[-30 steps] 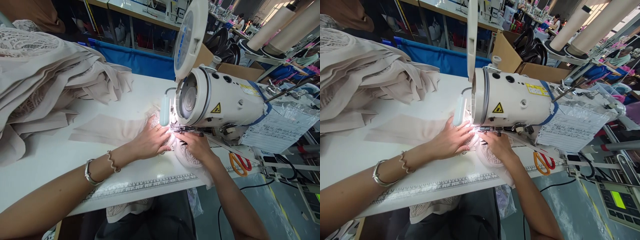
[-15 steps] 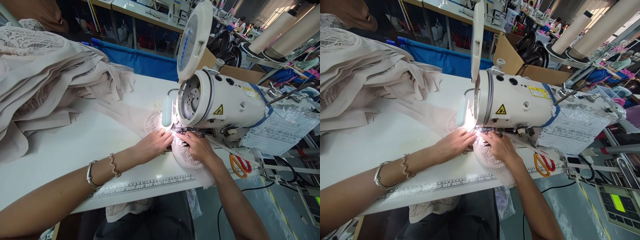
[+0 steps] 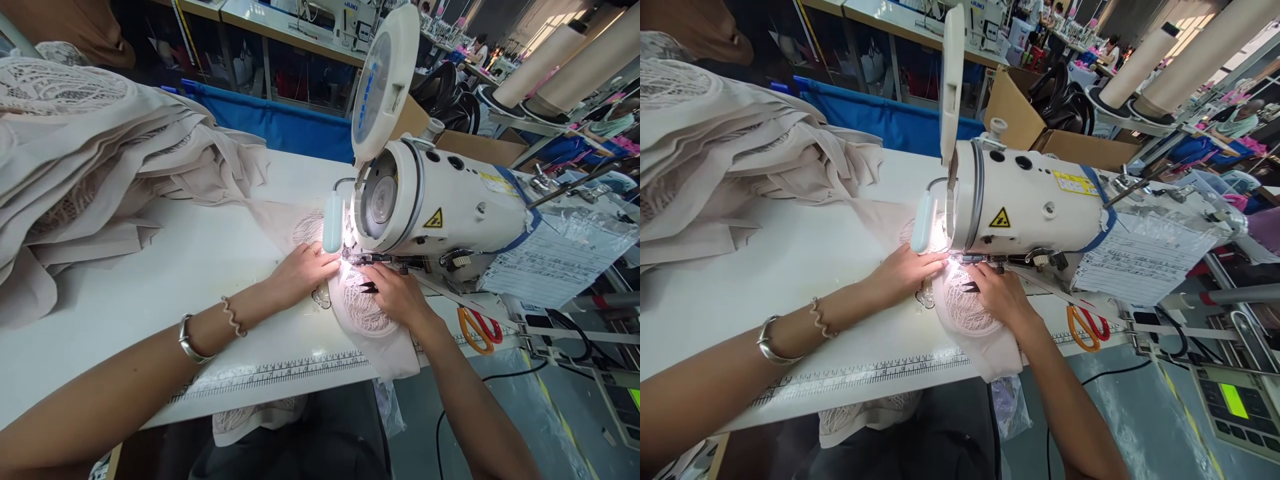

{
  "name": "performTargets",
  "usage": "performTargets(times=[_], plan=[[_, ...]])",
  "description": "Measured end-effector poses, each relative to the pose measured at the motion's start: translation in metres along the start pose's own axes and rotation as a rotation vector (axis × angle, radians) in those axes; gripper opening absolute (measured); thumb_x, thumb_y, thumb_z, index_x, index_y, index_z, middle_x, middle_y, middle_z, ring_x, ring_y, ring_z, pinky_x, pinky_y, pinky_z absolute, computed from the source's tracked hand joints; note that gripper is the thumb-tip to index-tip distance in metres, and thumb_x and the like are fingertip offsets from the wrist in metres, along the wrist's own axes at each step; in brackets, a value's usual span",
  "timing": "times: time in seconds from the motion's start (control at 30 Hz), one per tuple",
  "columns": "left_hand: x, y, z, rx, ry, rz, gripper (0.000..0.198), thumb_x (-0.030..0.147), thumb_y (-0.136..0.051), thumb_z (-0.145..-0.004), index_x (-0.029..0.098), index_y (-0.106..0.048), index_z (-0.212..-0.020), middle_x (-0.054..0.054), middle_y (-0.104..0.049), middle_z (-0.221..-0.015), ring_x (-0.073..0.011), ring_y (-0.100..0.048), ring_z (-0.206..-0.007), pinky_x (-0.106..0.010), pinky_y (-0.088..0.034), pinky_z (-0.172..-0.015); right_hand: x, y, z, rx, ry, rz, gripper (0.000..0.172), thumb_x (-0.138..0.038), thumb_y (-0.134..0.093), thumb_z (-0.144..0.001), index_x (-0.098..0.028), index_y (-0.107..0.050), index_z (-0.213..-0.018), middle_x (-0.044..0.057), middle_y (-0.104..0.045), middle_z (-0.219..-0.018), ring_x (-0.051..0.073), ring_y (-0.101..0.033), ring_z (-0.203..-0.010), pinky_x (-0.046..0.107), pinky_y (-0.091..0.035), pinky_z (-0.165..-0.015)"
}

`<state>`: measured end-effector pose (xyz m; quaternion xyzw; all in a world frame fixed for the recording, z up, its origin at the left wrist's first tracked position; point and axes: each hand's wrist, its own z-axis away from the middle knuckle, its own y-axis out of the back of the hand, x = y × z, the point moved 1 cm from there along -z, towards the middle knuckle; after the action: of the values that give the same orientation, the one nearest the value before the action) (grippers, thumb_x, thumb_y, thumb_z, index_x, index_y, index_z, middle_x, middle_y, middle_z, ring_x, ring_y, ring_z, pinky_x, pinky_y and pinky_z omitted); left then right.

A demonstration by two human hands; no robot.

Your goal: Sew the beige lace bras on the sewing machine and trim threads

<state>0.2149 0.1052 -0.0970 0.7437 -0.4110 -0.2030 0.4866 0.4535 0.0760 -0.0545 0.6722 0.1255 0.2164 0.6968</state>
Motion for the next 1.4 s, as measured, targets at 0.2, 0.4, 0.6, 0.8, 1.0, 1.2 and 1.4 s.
performTargets(times=[0.2, 0.4, 0.6, 0.8, 1.0, 1.2, 1.4], plan=[[0.010, 0.010, -0.006, -0.025, 0.048, -0.097, 0.042, -0.005, -0.031, -0.095, 0.015, -0.068, -0.100, -0.012, -0.072, -0.103, -0.0215, -0.056, -0.080, -0.036, -0.040, -0.068, -0.004, -0.002, -0.010, 0.013, -0.206, -0.155, 0.031, -0.030, -0.058, -0.093, -0.024, -0.068, -0.122, 0.009, -0.076, -0.110, 0.027, -0.068, -0.094, 0.031, -0.043, -0.068], [0.059, 0.011, -0.005, -0.173, 0.093, -0.150, 0.040, 0.040, -0.054, -0.101, 0.004, -0.069, -0.096, -0.021, -0.070, -0.098, -0.0329, -0.065, -0.094, -0.045, -0.052, -0.081, -0.006, -0.009, -0.021, -0.013, -0.327, -0.329, 0.016, -0.038, -0.065, -0.093, -0.027, -0.071, -0.103, 0.004, -0.076, -0.097, 0.024, -0.069, -0.093, 0.028, -0.045, -0.069], [0.074, -0.005, 0.002, -0.156, 0.080, -0.323, 0.046, 0.017, -0.039, -0.101, -0.011, -0.054, -0.134, -0.033, -0.061, -0.135, -0.0386, -0.060, -0.128, -0.049, -0.048, -0.106, -0.014, -0.007, -0.023, -0.019, -0.400, -0.223, 0.027, -0.032, -0.050, -0.103, -0.021, -0.072, -0.114, 0.013, -0.077, -0.105, 0.026, -0.070, -0.099, 0.032, -0.048, -0.080], [0.068, -0.007, 0.002, -0.183, 0.009, -0.304, 0.048, 0.005, -0.033, -0.096, -0.015, -0.050, -0.137, -0.034, -0.060, -0.136, -0.0386, -0.060, -0.129, -0.051, -0.048, -0.110, -0.006, -0.012, -0.016, -0.035, -0.467, -0.383, 0.033, -0.041, -0.064, -0.094, -0.020, -0.069, -0.120, 0.012, -0.075, -0.115, 0.028, -0.069, -0.104, 0.035, -0.051, -0.084], [0.067, -0.004, 0.004, -0.228, 0.017, -0.292, 0.046, 0.006, -0.037, -0.097, -0.008, -0.050, -0.139, -0.034, -0.056, -0.140, -0.0400, -0.058, -0.131, -0.053, -0.048, -0.109, 0.000, -0.023, -0.018, 0.145, -0.455, -0.387, 0.025, -0.026, -0.050, -0.097, -0.019, -0.074, -0.103, 0.014, -0.077, -0.106, 0.029, -0.069, -0.099, 0.037, -0.049, -0.084], [0.065, -0.006, 0.006, -0.232, 0.057, -0.191, 0.050, 0.013, -0.051, -0.097, 0.011, -0.049, -0.147, -0.027, -0.055, -0.143, -0.0387, -0.056, -0.131, -0.054, -0.048, -0.107, 0.003, -0.011, -0.012, 0.015, -0.450, -0.570, 0.021, -0.037, -0.075, -0.076, -0.024, -0.067, -0.089, 0.002, -0.075, -0.089, 0.022, -0.066, -0.077, 0.029, -0.045, -0.067], [0.065, -0.011, 0.008, -0.236, 0.073, -0.176, 0.053, 0.011, -0.054, -0.096, 0.014, -0.049, -0.148, -0.028, -0.051, -0.147, -0.0413, -0.053, -0.134, -0.055, -0.048, -0.106, 0.003, -0.021, -0.014, 0.237, -0.439, -0.529, 0.016, -0.028, -0.056, -0.088, -0.022, -0.067, -0.077, 0.008, -0.074, -0.082, 0.025, -0.067, -0.078, 0.034, -0.048, -0.074]])
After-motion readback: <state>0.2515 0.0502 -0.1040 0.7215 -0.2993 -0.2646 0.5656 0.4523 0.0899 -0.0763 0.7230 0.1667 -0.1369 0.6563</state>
